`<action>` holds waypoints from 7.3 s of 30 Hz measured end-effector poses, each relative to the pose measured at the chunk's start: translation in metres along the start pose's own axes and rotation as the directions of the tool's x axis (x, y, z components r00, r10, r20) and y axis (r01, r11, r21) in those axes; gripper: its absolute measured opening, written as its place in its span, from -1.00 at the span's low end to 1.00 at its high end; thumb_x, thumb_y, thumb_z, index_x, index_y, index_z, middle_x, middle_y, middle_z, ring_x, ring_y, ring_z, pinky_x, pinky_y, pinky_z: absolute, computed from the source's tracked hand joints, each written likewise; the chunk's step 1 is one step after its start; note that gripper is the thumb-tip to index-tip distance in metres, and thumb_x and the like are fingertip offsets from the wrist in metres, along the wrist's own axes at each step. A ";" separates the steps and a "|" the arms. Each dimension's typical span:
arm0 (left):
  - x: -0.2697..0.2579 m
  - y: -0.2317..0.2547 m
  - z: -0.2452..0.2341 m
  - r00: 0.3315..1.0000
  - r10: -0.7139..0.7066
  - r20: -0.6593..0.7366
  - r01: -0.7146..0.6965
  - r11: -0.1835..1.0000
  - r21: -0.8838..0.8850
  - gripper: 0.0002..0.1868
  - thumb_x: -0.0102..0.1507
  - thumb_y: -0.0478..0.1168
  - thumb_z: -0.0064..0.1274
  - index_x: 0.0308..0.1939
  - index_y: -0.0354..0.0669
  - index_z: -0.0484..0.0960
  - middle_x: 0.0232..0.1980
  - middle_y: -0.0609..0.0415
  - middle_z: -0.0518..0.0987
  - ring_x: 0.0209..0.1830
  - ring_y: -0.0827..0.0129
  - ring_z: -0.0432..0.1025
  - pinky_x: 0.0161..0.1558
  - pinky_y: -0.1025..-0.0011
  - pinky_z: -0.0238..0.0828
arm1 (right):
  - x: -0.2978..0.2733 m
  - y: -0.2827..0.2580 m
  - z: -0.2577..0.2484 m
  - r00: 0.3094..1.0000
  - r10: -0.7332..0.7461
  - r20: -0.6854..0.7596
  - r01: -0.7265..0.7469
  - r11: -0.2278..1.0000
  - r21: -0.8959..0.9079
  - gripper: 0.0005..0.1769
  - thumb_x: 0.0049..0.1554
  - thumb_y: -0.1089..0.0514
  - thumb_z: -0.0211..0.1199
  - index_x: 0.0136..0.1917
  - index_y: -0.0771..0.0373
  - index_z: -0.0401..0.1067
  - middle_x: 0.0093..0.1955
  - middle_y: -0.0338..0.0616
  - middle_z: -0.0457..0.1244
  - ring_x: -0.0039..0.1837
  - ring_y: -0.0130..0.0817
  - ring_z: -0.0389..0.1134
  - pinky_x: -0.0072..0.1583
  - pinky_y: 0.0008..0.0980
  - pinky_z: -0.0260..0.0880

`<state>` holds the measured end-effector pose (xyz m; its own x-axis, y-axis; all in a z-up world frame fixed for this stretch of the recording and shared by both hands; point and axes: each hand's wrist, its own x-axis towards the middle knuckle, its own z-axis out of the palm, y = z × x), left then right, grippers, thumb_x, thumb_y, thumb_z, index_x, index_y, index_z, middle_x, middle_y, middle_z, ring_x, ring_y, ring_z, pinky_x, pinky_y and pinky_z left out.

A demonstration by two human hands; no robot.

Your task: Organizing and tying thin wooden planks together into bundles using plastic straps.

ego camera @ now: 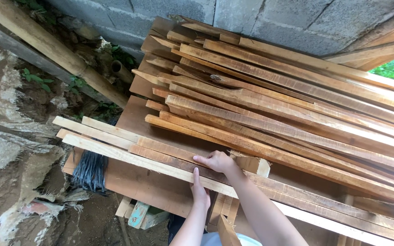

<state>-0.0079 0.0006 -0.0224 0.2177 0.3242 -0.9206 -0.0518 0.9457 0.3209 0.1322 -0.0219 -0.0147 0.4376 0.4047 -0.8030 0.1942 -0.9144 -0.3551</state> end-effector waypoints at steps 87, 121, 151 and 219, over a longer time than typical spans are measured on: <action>0.055 0.072 0.130 0.935 -0.290 0.201 -0.353 -0.731 0.585 -0.63 0.15 -0.22 -0.11 -0.16 -0.41 0.71 -0.19 -0.20 0.64 -0.31 0.12 0.52 -0.10 0.12 0.50 | -0.077 0.090 0.055 0.716 -0.539 -0.443 0.366 0.831 -0.420 -0.14 0.23 -0.26 0.14 0.57 0.33 0.07 0.61 0.05 0.02 0.61 -0.05 0.00 0.51 -0.06 0.02; 0.110 0.048 0.137 0.875 -0.484 0.027 -0.445 -0.781 0.438 -0.01 0.01 0.61 -0.11 0.33 0.14 0.57 0.51 0.07 0.36 0.49 0.05 0.29 0.47 -0.05 0.17 | -0.084 0.179 0.048 0.894 -0.346 -0.284 0.123 0.801 -0.586 0.42 -0.12 -0.66 0.41 0.52 0.47 0.02 0.53 0.24 0.01 0.57 0.14 -0.09 0.53 0.22 -0.26; 0.108 0.047 0.117 0.843 -0.482 0.238 -0.536 -0.723 0.436 -0.34 0.25 0.44 -0.08 -0.05 0.05 0.81 -0.17 0.14 0.71 -0.34 0.43 0.50 0.02 0.34 0.50 | -0.104 0.177 0.042 0.780 -0.501 -0.374 0.173 0.748 -0.640 0.12 -0.16 -0.22 0.36 0.45 0.52 0.12 0.40 0.27 0.09 0.34 0.13 0.10 0.37 0.09 -0.01; -0.038 -0.031 0.028 0.995 0.086 0.058 -0.088 0.996 0.026 -0.09 0.27 0.32 -0.29 0.57 -0.13 0.10 0.49 -0.13 0.30 0.47 0.07 0.23 0.46 0.18 0.10 | -0.093 0.186 0.039 0.766 -0.469 -0.439 0.148 0.794 -0.590 0.43 -0.33 -0.54 0.50 0.50 0.38 0.08 0.40 0.13 0.12 0.36 0.01 0.12 0.39 0.03 -0.01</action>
<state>0.0129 -0.0418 0.0086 0.2690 0.4028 -0.8749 -0.0455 0.9127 0.4062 0.0936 -0.2296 -0.0251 0.6296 0.7393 -0.2387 0.7367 -0.6657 -0.1186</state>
